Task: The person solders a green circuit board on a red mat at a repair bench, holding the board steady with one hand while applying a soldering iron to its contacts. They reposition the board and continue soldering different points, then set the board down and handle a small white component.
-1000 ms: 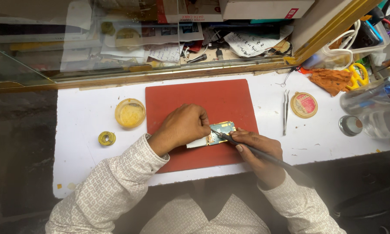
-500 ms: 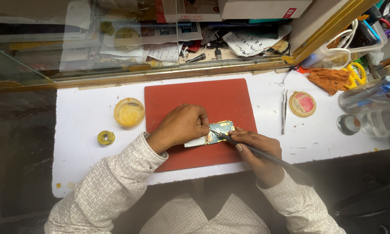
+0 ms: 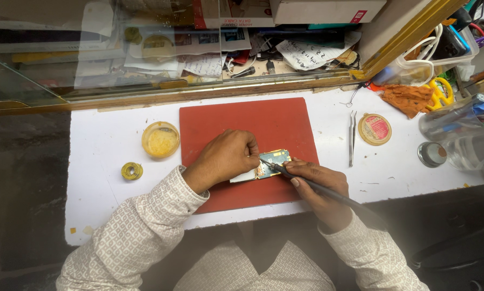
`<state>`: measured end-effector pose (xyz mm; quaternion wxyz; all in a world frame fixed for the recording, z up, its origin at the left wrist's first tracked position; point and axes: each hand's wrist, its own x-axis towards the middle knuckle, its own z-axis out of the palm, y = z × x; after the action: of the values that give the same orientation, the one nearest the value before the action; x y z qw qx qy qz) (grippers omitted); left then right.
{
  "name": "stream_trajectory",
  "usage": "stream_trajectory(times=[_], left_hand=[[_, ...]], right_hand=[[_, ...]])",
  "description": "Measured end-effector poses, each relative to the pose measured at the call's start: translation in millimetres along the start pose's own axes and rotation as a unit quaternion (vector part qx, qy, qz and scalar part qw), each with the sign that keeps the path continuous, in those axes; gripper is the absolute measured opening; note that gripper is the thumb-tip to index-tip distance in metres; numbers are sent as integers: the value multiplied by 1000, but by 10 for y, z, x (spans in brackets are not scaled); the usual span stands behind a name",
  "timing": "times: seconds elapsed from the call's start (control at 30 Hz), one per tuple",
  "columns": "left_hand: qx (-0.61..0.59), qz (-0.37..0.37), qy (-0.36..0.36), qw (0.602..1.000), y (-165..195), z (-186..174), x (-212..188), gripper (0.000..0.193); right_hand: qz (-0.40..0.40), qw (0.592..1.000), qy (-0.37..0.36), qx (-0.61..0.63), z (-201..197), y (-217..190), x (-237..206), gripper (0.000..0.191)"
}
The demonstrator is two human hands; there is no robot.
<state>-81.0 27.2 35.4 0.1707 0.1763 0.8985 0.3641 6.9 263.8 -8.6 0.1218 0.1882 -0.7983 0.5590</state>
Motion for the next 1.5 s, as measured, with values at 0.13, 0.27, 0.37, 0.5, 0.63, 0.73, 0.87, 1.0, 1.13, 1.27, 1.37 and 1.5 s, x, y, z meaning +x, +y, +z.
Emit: stream_trajectory(times=[0.13,0.27,0.37,0.5,0.63,0.73,0.87,1.0,1.13,1.27,1.37,1.5], left_hand=[[2,-4,-3,1000,8,4,2,8],[7,-1,0,1000,12,4,1,9],[11,-3,0,1000,15,6,1,9],[10,-4,1,1000,14,12,0,9],[12,0,16,1000,7,35,-9,8],[19,14,31,999,-2,48,-16,8],[16,6,24,1000,-9,59,-8,8],[21,13,18,1000,-24,56,8,8],[25,38,12,999,-51,57,22,9],[23,51,12,998,-79,64,19,11],[26,60,16,998,-89,67,18,11],[24,55,14,998,-81,63,15,9]], right_hand=[[3,1000,-3,-3,1,-12,9,22],[-2,1000,0,-9,0,-2,9,21],[-6,1000,5,-1,1,12,3,19],[-3,1000,3,17,-4,21,-6,18],[3,1000,5,29,2,14,-7,19],[-9,1000,3,3,5,9,12,20],[2,1000,0,-9,-3,-5,16,21],[2,1000,2,-6,-1,12,10,21],[5,1000,2,17,-3,42,-13,20],[3,1000,1,31,-7,61,-25,17],[6,999,1,34,-13,57,-26,17],[-2,999,3,34,5,50,-13,17]])
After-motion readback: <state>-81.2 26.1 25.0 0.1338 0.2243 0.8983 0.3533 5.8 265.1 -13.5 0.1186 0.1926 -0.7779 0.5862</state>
